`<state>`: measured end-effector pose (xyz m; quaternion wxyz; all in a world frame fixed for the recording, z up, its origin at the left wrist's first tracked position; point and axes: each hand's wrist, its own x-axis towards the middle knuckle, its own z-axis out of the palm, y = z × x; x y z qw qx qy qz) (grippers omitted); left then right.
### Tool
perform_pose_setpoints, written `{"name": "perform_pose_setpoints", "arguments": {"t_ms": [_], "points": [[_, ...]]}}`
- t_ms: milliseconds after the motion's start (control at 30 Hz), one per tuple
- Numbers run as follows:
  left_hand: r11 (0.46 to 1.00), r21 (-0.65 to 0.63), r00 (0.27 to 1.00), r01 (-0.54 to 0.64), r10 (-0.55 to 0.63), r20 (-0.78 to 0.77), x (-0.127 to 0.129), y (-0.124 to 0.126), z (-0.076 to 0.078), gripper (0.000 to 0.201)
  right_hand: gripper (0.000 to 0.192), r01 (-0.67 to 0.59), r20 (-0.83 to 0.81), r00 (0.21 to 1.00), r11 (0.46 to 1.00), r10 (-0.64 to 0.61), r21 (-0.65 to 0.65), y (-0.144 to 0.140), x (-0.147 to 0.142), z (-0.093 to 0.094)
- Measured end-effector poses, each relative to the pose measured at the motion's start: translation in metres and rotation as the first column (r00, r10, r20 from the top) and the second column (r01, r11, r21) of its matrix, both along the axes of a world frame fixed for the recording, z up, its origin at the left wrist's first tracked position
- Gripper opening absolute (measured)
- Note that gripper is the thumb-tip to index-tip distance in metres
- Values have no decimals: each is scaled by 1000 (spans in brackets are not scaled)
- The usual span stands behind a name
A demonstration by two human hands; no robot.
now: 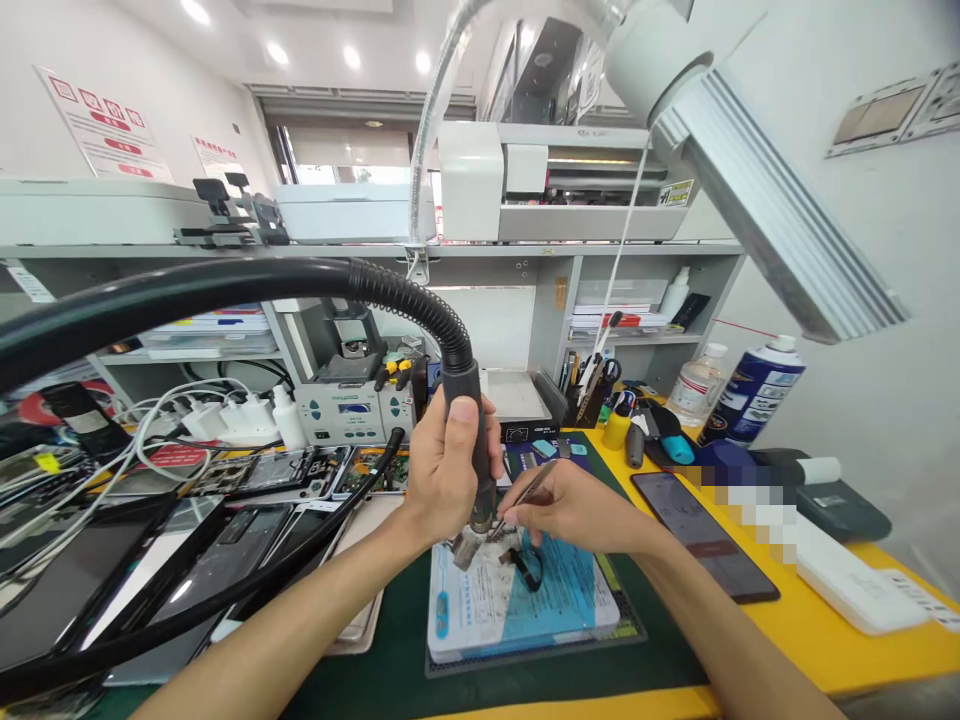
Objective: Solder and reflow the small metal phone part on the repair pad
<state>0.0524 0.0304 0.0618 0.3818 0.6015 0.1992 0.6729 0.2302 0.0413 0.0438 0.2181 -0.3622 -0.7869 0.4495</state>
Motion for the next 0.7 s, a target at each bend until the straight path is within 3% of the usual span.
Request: {"name": "perform_pose_setpoints", "arguments": {"t_ms": [400,700], "points": [[999,6,999,-40,40,23,12,-8,11,41,23,3,-22,1000,999,-2,52,6,8,-4],[995,-20,994,-97,98,54,16,-13,6,43,19,-28,-38,999,998,30,64,8,10,-5]]}}
